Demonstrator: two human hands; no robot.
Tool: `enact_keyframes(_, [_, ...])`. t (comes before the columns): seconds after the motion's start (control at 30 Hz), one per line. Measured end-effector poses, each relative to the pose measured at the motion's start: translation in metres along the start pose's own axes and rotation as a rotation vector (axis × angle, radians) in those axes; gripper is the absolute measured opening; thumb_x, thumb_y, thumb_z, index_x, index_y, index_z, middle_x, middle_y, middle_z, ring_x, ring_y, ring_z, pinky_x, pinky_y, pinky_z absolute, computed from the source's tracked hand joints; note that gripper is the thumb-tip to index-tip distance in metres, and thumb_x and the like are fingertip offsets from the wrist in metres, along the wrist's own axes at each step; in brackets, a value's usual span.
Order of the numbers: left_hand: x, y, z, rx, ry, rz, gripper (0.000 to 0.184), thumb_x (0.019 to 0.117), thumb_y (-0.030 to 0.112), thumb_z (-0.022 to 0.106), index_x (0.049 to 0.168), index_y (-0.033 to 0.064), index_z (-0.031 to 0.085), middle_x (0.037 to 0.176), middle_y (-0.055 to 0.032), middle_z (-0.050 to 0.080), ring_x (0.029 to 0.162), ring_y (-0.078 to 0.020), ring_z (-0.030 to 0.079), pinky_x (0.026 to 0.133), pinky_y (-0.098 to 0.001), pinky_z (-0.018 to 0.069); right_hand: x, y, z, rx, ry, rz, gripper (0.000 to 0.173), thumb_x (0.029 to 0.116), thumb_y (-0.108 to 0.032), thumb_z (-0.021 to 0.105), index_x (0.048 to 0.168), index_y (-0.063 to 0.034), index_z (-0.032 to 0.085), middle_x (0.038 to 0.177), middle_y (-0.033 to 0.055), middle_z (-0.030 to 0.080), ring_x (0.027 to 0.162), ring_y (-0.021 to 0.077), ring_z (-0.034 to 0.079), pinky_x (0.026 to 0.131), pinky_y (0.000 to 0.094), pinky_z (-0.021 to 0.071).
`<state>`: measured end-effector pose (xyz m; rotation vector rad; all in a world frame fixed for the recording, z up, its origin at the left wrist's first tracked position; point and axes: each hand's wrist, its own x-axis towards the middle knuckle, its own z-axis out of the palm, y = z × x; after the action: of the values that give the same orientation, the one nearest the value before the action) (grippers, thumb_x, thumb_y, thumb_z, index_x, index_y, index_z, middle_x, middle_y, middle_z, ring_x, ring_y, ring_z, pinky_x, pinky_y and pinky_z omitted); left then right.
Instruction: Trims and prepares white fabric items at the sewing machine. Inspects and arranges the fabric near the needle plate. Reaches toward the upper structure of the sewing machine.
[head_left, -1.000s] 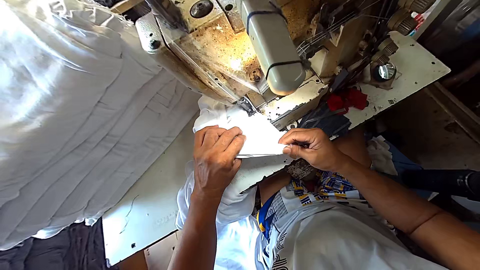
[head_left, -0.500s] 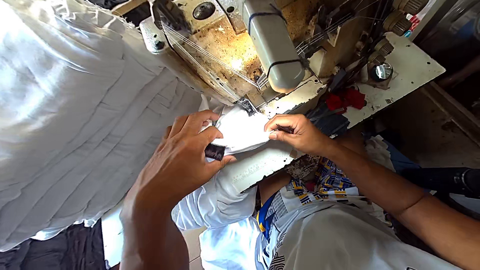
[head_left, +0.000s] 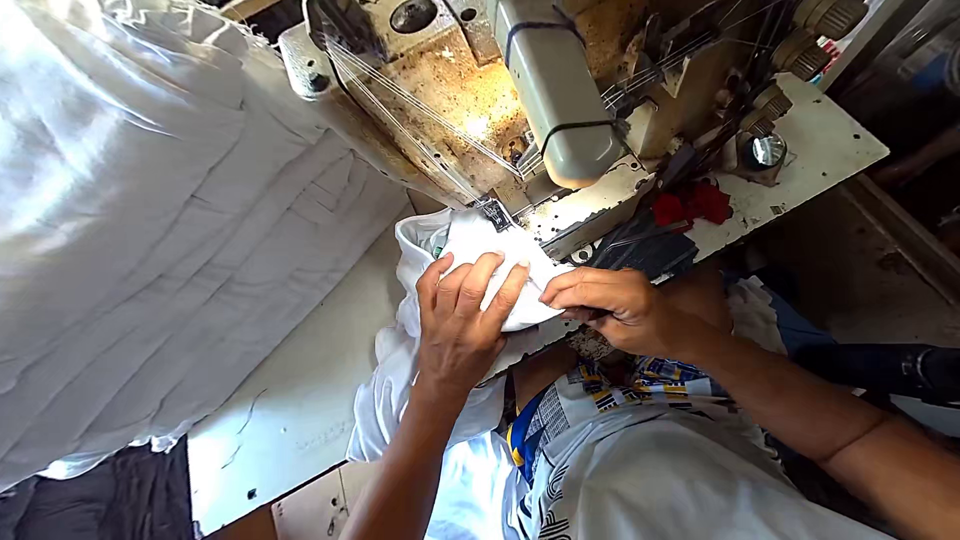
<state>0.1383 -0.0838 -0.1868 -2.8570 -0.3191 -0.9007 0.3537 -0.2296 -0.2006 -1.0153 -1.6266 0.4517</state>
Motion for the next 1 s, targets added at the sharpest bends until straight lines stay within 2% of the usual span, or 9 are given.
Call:
enact_keyframes(0.07, [-0.006,-0.008,0.01,-0.004,0.071,0.015,0.026,0.0921,0.014,0.066,0.117,0.0113,0.074,0.139,-0.0137,0.063,0.125,-0.0351,0.059,0.115,-0.059,0.0334,-0.003,0.003,-0.001,0.051,0.042,0.033,0.008,0.0957,0.003,0.067,0.101,0.0041,0.073,0.112,0.0111,0.071,0.104,0.015,0.069,0.09,0.0295,0.0607])
enact_keyframes(0.17, [-0.006,-0.012,0.003,-0.03,0.092,0.044,0.013,0.0925,0.01,0.061,0.094,0.0057,0.073,0.13,-0.012,0.069,0.12,-0.0339,0.063,0.111,-0.0566,0.0388,-0.005,0.007,-0.003,0.12,0.051,0.081,0.007,0.0966,0.002,0.066,0.099,0.0046,0.072,0.108,0.0109,0.072,0.103,0.0155,0.07,0.089,0.0302,0.0609])
enact_keyframes(0.33, [0.0,-0.014,-0.01,-0.078,0.031,0.096,0.013,0.0901,0.007,0.058,0.086,0.0031,0.07,0.125,-0.0132,0.071,0.115,-0.0324,0.066,0.109,-0.0546,0.0416,-0.006,0.007,-0.002,0.169,0.061,0.112,0.006,0.0965,0.002,0.066,0.098,0.0046,0.071,0.107,0.0109,0.072,0.101,0.0152,0.069,0.087,0.0295,0.0607])
enact_keyframes(0.47, [0.005,-0.017,-0.014,-0.068,0.021,0.098,0.015,0.0902,0.006,0.054,0.085,0.0029,0.069,0.116,-0.0124,0.074,0.108,-0.0319,0.068,0.107,-0.0558,0.0417,-0.005,0.006,-0.001,0.182,0.068,0.121,0.006,0.0963,0.002,0.067,0.098,0.0049,0.071,0.106,0.0111,0.072,0.101,0.0156,0.07,0.087,0.03,0.0609])
enact_keyframes(0.6, [0.009,-0.025,-0.015,-0.036,-0.009,0.086,0.016,0.0909,0.006,0.054,0.087,0.0025,0.069,0.118,-0.0123,0.073,0.11,-0.0323,0.068,0.11,-0.0574,0.039,0.002,0.01,0.001,0.181,0.082,0.136,0.006,0.0957,0.003,0.066,0.098,0.0042,0.071,0.104,0.0104,0.071,0.095,0.0137,0.069,0.082,0.0281,0.0606])
enact_keyframes(0.77, [0.019,-0.04,-0.016,-0.017,-0.059,0.04,0.019,0.0921,0.008,0.052,0.09,0.0013,0.07,0.121,-0.0128,0.072,0.111,-0.0332,0.067,0.11,-0.0565,0.0393,0.018,0.024,0.007,0.192,0.111,0.147,0.006,0.0962,0.003,0.064,0.098,0.0034,0.07,0.104,0.0106,0.071,0.094,0.0143,0.068,0.081,0.0293,0.0601])
enact_keyframes(0.87, [0.025,-0.043,-0.026,-0.117,-0.164,-0.034,0.023,0.0889,0.015,0.054,0.101,0.0045,0.071,0.133,-0.0121,0.066,0.122,-0.0327,0.061,0.107,-0.0535,0.042,0.027,0.029,0.007,0.208,0.124,0.132,0.007,0.0967,0.004,0.063,0.099,0.0039,0.069,0.105,0.0115,0.07,0.097,0.0158,0.068,0.084,0.0307,0.06])
enact_keyframes(0.93, [0.025,-0.039,-0.035,-0.172,-0.198,-0.053,0.031,0.0883,0.021,0.059,0.113,0.0078,0.072,0.142,-0.01,0.06,0.131,-0.0314,0.056,0.112,-0.0539,0.0393,0.031,0.03,0.005,0.181,0.095,0.118,0.008,0.0972,0.004,0.06,0.099,0.0041,0.068,0.104,0.0114,0.069,0.097,0.0156,0.067,0.084,0.0303,0.0592])
enact_keyframes(1.0, [0.024,-0.032,-0.038,-0.163,-0.167,-0.046,0.03,0.0905,0.019,0.063,0.117,0.0076,0.072,0.143,-0.0112,0.06,0.132,-0.0317,0.056,0.115,-0.0547,0.0375,0.033,0.028,0.003,0.095,0.048,0.105,0.01,0.097,0.004,0.059,0.101,0.003,0.068,0.105,0.0106,0.068,0.096,0.0144,0.066,0.084,0.0289,0.0582])
